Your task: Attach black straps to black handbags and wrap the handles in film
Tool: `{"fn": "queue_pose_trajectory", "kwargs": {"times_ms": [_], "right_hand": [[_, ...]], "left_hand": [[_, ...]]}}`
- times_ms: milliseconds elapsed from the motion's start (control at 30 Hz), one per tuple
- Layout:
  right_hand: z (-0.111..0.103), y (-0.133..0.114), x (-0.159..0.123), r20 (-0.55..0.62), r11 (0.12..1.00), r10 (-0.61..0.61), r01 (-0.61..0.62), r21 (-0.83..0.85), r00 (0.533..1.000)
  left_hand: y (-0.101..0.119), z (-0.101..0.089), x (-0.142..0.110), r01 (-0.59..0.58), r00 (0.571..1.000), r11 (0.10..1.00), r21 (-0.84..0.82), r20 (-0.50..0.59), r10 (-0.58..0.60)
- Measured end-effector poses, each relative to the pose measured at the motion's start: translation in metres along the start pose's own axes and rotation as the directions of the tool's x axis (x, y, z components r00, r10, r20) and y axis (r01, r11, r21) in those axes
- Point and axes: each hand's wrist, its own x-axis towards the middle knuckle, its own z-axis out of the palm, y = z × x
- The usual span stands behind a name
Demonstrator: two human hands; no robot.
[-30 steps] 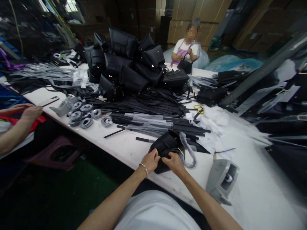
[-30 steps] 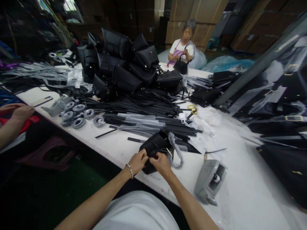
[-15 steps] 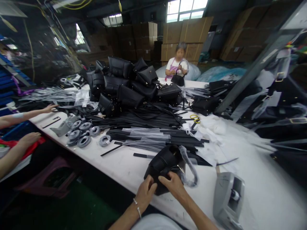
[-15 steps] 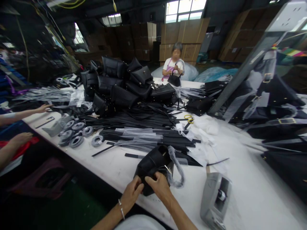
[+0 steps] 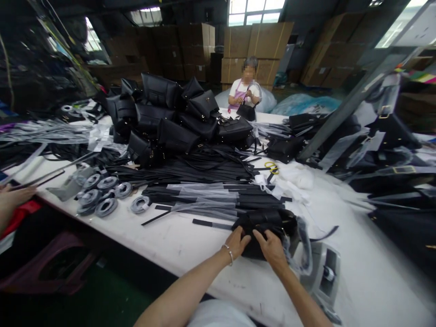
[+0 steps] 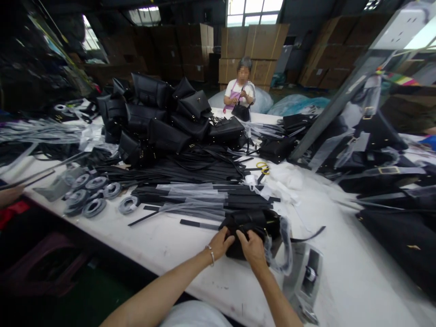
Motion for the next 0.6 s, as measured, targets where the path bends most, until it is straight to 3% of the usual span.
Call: {"fn": "queue_pose_trajectory", "kwargs": {"times_ms": [67, 133, 233, 267, 333, 433, 600], "right_hand": [[-0.009, -0.003, 0.012, 0.078, 0.997, 0.02, -0.027, 0.079, 0.997], [-0.015, -0.009, 0.009, 0.17, 0.982, 0.017, -0.048, 0.18, 0.985], [-0.011, -0.028, -0.009, 0.295, 0.955, -0.012, -0.077, 0.286, 0.955], [-0.007, -0.037, -0.014, 0.334, 0.952, -0.03, -0.075, 0.296, 0.942], [0.001, -0.056, -0.015, 0.414, 0.961, -0.046, -0.072, 0.265, 0.909], [0.006, -0.081, -0.005, 0.52, 0.985, 0.016, -0.103, 0.14, 0.854], [-0.005, -0.086, -0.008, 0.471, 0.985, 0.135, -0.168, 0.028, 0.872]], "left_hand": [[0.005, -0.001, 0.006, 0.007, 0.999, 1.0, -0.031, 0.047, -0.005], [0.004, -0.003, -0.002, 0.008, 0.989, 0.997, -0.081, 0.149, 0.004], [-0.016, -0.009, -0.031, 0.026, 0.949, 0.985, -0.172, 0.315, 0.03], [-0.026, -0.01, -0.039, 0.08, 0.933, 0.959, -0.271, 0.359, 0.024], [-0.044, -0.014, -0.051, 0.202, 0.905, 0.896, -0.396, 0.425, -0.017], [-0.057, -0.017, -0.052, 0.265, 0.867, 0.879, -0.396, 0.498, -0.037], [-0.048, -0.019, -0.029, 0.284, 0.827, 0.883, -0.373, 0.561, -0.029]]}}
